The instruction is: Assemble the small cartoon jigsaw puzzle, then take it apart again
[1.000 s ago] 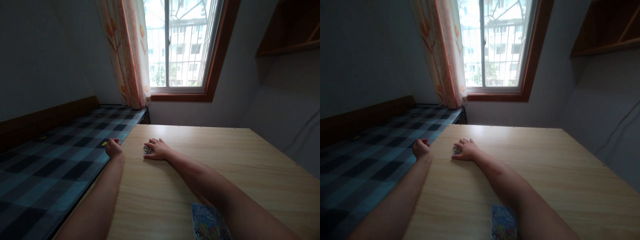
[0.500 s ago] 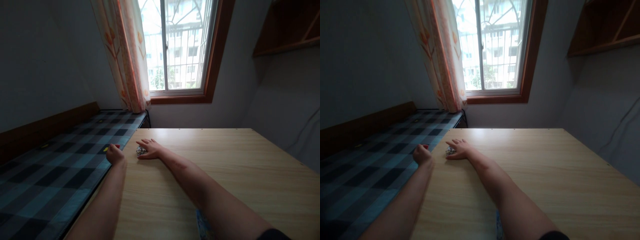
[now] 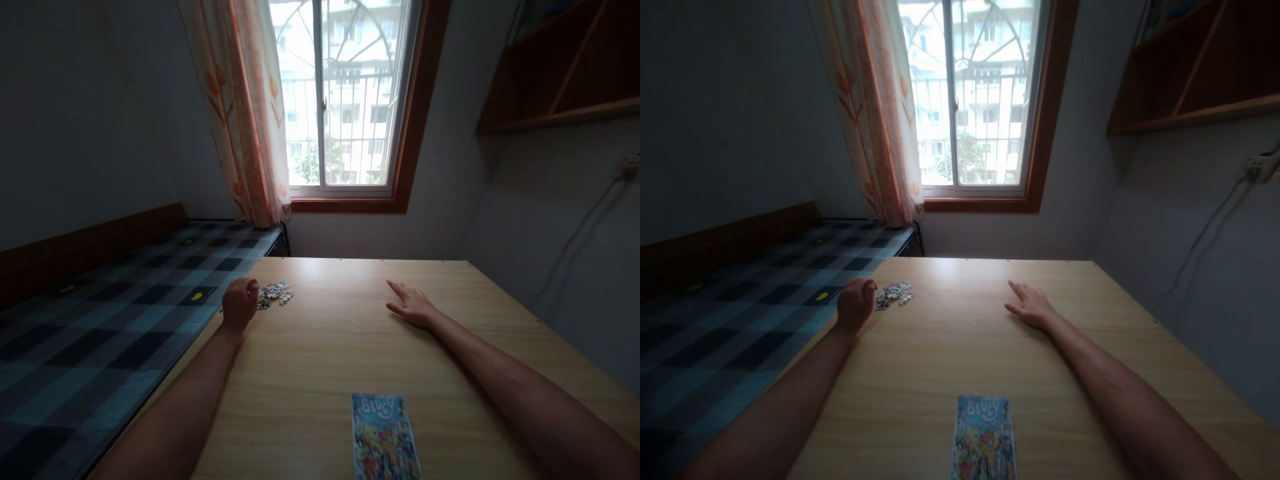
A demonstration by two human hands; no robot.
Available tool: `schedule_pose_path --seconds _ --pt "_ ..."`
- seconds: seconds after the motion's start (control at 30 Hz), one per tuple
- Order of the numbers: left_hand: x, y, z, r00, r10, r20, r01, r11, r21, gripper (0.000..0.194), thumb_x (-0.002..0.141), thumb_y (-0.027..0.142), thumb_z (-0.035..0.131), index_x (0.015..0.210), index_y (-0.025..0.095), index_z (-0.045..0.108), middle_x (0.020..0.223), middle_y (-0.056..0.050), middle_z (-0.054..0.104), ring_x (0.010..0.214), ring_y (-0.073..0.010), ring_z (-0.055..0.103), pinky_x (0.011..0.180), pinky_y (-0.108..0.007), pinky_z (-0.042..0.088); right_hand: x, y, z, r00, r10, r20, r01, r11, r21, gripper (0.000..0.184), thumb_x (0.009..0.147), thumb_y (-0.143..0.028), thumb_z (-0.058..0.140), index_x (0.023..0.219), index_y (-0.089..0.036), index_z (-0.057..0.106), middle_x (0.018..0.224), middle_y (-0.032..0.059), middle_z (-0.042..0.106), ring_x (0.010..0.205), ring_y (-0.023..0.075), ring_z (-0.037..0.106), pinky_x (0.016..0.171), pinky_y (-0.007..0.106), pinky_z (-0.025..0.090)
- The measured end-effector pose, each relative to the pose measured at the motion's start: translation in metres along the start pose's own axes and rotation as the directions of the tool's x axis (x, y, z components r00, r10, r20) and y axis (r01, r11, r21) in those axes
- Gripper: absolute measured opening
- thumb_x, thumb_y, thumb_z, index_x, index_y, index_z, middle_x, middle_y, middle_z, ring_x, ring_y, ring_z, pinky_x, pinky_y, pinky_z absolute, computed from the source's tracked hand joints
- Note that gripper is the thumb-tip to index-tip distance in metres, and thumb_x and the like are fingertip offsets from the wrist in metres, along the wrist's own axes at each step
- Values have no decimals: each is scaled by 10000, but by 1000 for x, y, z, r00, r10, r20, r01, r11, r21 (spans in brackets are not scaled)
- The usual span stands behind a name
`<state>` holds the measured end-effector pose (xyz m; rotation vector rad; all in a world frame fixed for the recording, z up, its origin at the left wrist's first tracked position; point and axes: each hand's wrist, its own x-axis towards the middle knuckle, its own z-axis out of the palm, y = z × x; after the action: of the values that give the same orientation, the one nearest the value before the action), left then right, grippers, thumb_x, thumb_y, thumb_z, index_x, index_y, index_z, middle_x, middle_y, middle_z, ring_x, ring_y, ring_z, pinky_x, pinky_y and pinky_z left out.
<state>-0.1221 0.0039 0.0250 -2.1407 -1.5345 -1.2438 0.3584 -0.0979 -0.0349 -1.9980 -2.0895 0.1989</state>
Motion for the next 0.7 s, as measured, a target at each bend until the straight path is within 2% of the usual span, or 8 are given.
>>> schedule_pose_path --seconds 0.07,0.13,0.27,0.37,0.43,0.53,0.6,0.7 --pt "0 33 -5 981 144 128 -145 989 4 356 946 358 346 686 219 545 774 -97 609 823 -252 597 824 -370 462 -29 36 -4 997 79 -19 -81 994 -70 802 950 -629 390 1615 -217 218 1641 123 292 1518 319 261 1210 534 209" --pt "-3 79 -13 908 296 297 -292 955 -57 377 964 377 369 706 210 589 813 -97 637 825 -243 610 797 -363 471 -51 53 -5 990 136 -25 -138 983 -119 758 963 -624 349 1601 -221 274 1644 113 290 1519 310 262 1211 535 204" --pt "-42 187 -37 604 498 623 -411 864 -291 274 956 349 455 915 223 695 977 -86 701 858 -227 650 776 -355 498 -70 50 -5 982 188 -19 -189 970 -154 687 980 -619 305 1554 -251 389 1643 95 298 1522 294 260 1214 531 190" --pt "-101 245 -58 482 558 676 -451 819 -354 407 916 477 550 1197 207 667 1185 -155 676 1080 -318 629 891 -440 512 -70 42 -7 977 211 -24 -212 966 -150 675 982 -615 308 1551 -261 393 1639 89 313 1518 288 271 1212 530 192" --pt "-142 260 -70 453 567 688 -474 807 -353 586 894 567 558 1324 174 613 1302 -215 625 1201 -380 572 981 -519 480 -69 41 -8 975 219 -34 -221 965 -140 665 984 -607 309 1545 -263 405 1635 82 325 1513 286 281 1210 524 201" --pt "-186 254 -81 398 558 728 -470 806 -361 751 872 616 558 1438 123 527 1414 -262 547 1294 -444 504 1048 -595 431 -69 45 -6 974 221 -58 -226 967 -121 644 988 -576 314 1524 -243 444 1618 82 361 1503 277 304 1206 502 224" --pt "-199 240 -85 385 530 756 -436 826 -357 764 861 622 564 1455 145 517 1413 -254 555 1285 -445 519 1044 -608 435 -69 47 -4 972 222 -73 -229 966 -117 636 985 -560 323 1510 -230 466 1604 88 386 1491 274 327 1201 487 241" --pt "-194 215 -91 423 499 756 -402 851 -338 729 888 574 552 1510 207 459 1490 -209 504 1363 -420 468 1128 -606 364 -68 48 -2 973 214 -87 -224 968 -116 634 978 -551 328 1500 -226 481 1592 87 407 1479 277 347 1196 484 252"
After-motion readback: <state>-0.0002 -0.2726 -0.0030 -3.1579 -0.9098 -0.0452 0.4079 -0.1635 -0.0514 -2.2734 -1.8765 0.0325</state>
